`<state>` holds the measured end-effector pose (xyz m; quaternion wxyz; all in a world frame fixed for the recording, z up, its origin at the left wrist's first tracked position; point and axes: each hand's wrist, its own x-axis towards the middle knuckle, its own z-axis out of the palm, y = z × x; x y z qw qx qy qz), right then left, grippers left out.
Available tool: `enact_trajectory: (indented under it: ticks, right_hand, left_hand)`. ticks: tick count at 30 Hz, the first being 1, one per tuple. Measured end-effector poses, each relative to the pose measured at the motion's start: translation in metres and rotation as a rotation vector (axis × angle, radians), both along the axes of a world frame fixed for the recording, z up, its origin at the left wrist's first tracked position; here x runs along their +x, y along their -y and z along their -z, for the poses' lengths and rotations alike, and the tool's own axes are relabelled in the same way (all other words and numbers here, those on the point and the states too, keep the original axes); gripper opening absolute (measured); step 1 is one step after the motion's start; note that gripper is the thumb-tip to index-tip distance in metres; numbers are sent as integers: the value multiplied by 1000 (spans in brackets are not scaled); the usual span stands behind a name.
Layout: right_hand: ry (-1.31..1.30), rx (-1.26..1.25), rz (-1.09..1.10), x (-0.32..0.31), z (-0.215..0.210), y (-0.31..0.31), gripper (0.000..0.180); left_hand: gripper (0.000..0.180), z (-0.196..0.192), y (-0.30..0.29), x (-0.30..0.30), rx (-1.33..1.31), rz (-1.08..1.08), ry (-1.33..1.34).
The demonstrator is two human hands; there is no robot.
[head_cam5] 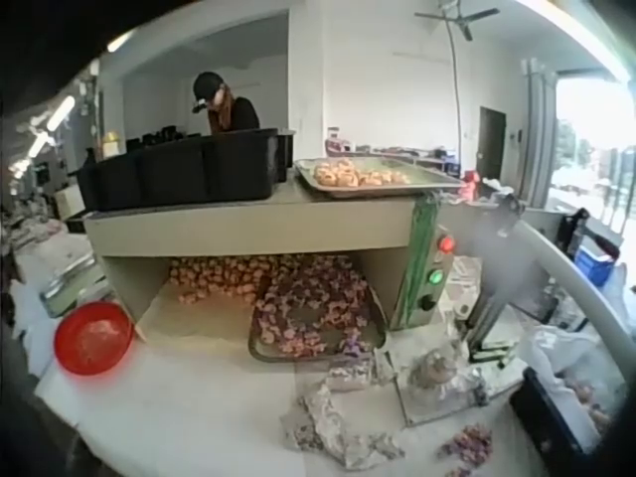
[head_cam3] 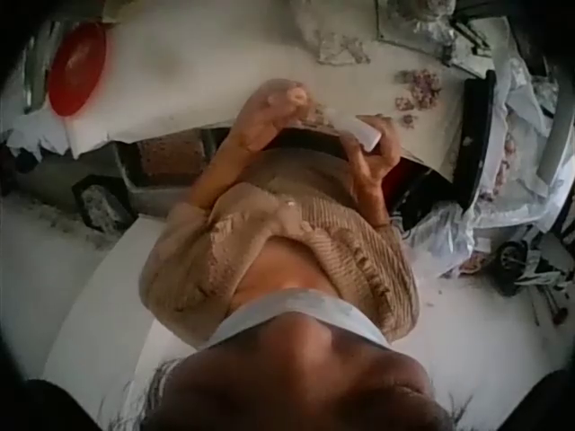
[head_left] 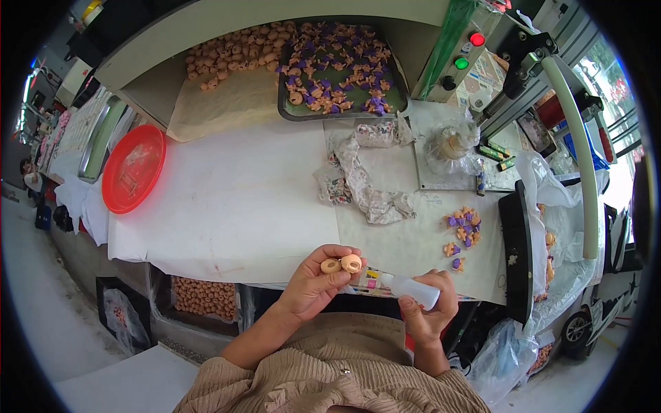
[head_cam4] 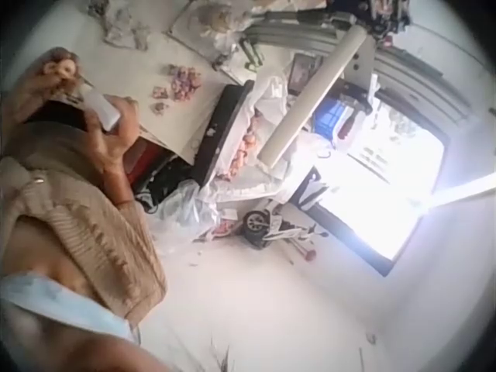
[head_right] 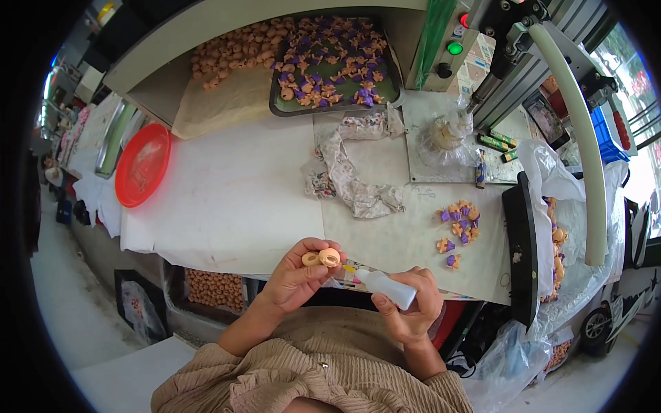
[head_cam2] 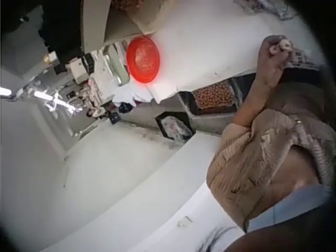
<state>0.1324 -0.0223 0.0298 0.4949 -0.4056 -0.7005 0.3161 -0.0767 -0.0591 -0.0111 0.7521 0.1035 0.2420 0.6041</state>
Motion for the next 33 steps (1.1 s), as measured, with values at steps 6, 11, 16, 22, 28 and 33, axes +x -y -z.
enact_trajectory:
  ticks: [6, 11, 16, 22, 28, 33]
  right_hand:
    - [17, -5, -19, 1, -1, 0, 33]
    - [-16, -19, 24, -3, -1, -4, 29]
    - [142, 5, 196, -16, 4, -29, 30]
    - [288, -34, 246, -19, 26, -58, 32]
    - [345, 59, 207, 9, 6, -66, 33]
    - [587, 154, 415, 55, -17, -86, 28]
  left_hand:
    - [32, 2, 1, -1, -19, 9, -3]
    - [34, -2, 0, -2, -24, -9, 16]
    - [37, -6, -1, 3, -47, 22, 14]
    - [38, -8, 0, 15, -54, 17, 22]
    - [36, -7, 0, 24, -52, -15, 25]
    - [38, -6, -1, 22, -41, -2, 29]
